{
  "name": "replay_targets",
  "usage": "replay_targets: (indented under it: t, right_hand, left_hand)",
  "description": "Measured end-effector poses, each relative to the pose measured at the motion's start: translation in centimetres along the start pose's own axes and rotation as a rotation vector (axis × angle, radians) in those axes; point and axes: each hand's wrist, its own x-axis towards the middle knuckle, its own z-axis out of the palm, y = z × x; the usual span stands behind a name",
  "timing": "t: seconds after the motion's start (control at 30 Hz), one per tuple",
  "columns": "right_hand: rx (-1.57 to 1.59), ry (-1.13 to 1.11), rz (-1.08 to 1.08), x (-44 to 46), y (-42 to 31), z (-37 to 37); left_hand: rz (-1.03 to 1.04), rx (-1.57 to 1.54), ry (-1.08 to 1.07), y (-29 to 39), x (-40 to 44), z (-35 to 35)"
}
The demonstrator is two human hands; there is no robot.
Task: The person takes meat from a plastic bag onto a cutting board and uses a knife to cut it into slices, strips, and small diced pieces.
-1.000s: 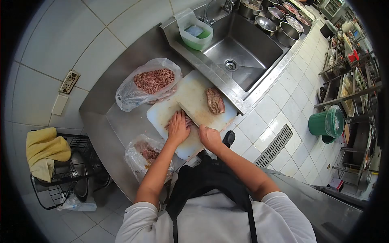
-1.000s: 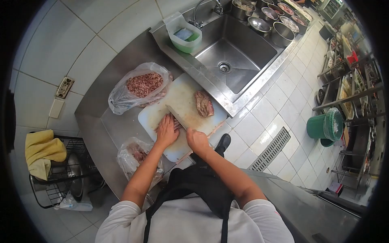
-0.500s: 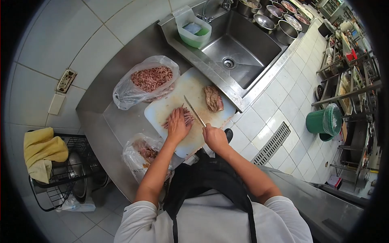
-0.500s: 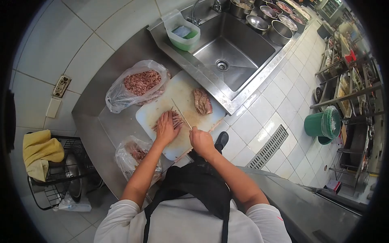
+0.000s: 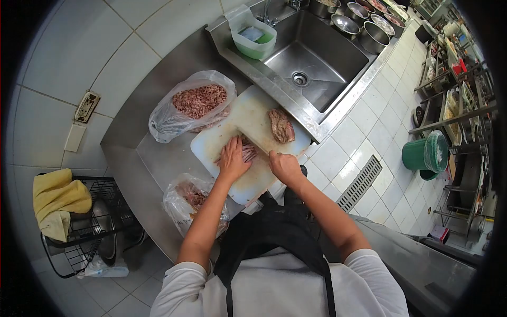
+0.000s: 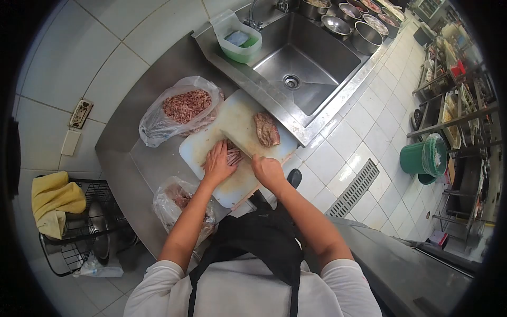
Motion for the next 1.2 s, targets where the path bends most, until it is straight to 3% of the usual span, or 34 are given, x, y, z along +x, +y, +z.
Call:
replay_targets:
  t: [0.57, 0.83, 1.2]
  right_hand:
    - [0.103, -0.026, 0.161, -2.7, -4.3, -0.4]
    - [0.104, -0.061, 0.171, -2.8, -4.3, 0.8]
    - [0.120, -0.032, 0.193, 4.0, -3.4, 5.9]
  left_hand:
    - [-0.068, 0.055, 0.036, 1.2, -0.9, 1.5]
    - [0.028, 0.135, 0.091, 0.4, -0.8, 3.2]
    - [0.048, 0.203, 0.080, 0.4, -1.0, 3.3]
